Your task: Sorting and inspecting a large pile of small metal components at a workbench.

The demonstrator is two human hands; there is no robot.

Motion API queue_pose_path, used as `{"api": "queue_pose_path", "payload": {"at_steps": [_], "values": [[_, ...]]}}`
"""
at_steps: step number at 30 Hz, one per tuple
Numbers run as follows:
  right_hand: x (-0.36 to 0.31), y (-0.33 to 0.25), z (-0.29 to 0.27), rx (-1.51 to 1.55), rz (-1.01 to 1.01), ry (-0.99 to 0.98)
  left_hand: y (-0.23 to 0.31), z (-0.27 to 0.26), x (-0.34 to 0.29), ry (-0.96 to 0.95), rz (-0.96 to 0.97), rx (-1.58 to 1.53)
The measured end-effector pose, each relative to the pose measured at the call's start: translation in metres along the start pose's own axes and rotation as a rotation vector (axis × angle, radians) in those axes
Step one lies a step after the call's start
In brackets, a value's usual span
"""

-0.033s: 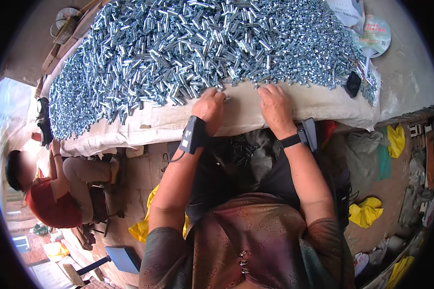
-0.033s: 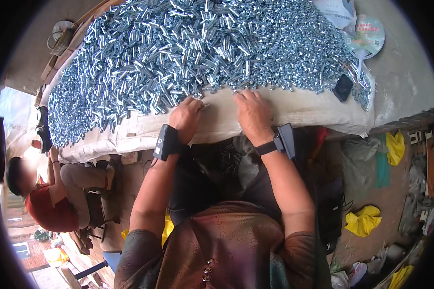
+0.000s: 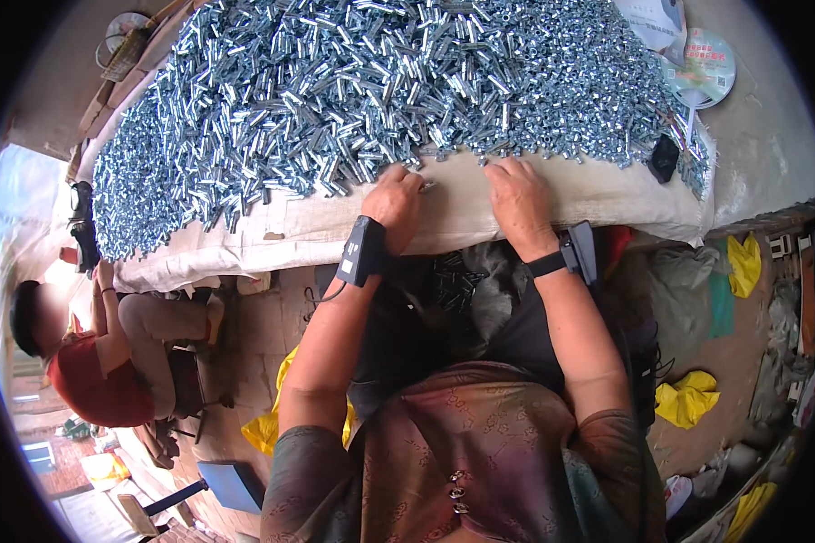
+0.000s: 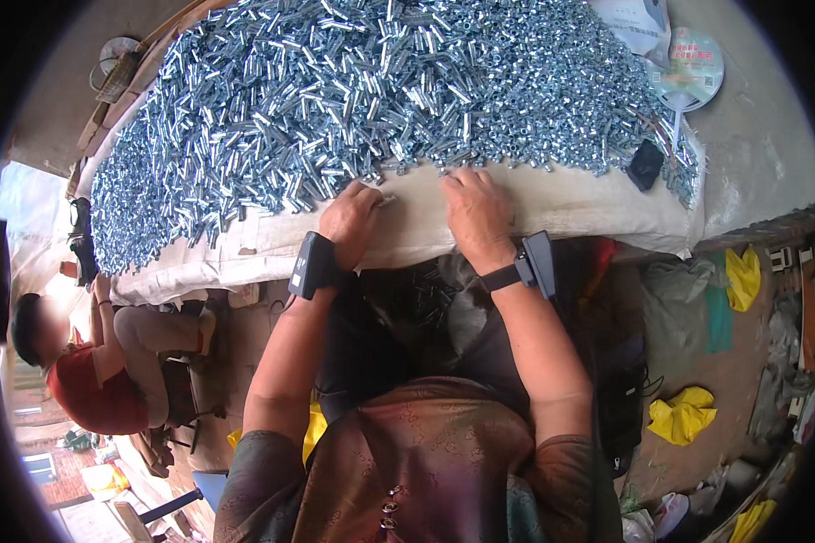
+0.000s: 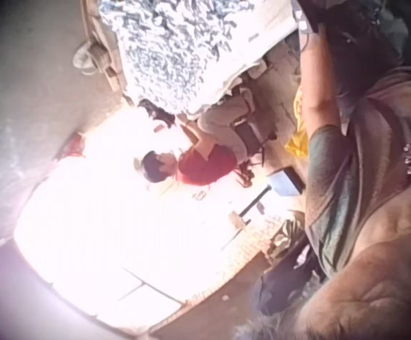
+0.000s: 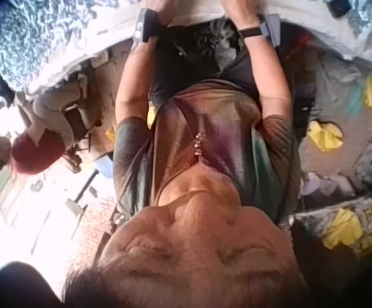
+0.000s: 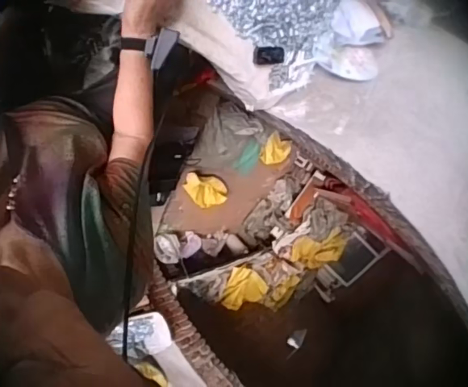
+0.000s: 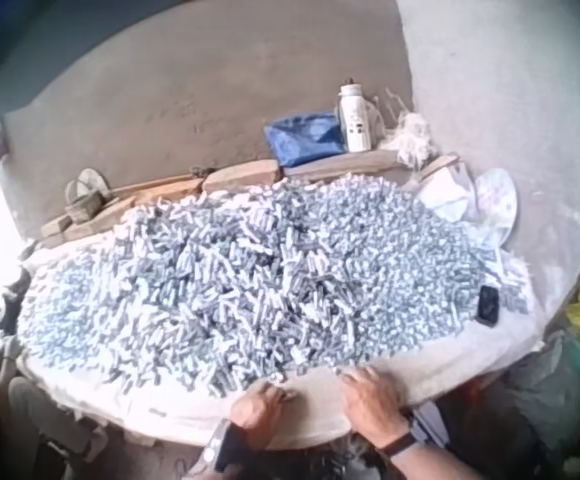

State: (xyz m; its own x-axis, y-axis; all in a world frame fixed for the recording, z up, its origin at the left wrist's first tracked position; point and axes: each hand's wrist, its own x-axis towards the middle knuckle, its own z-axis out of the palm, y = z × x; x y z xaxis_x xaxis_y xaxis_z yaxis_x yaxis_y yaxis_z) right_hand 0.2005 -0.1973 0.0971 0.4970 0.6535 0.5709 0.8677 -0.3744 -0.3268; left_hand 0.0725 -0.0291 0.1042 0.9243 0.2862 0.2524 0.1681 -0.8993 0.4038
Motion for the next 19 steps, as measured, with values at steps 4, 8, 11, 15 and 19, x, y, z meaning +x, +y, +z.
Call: {"api": "queue_pose_path", "payload": {"at_steps": [4,8,11,15,19], "values": [[0.001,-0.002,-0.001,-0.074,0.043,-0.055,-0.003,0.001,-0.006,0.049,0.011,-0.052],[-0.007,-0.015,-0.001,0.244,0.202,-0.110,0.004,-0.003,-0.020,0.040,-0.091,-0.396],[-0.012,-0.028,-0.001,0.938,0.535,-0.181,0.006,-0.005,-0.030,0.008,-0.171,-0.622],[-0.018,-0.036,0.005,1.191,0.608,-0.209,0.003,-0.005,-0.040,-0.002,-0.230,-0.760],[-0.021,-0.042,0.007,1.339,0.637,-0.216,0.004,-0.008,-0.045,-0.036,-0.304,-0.833]]}}
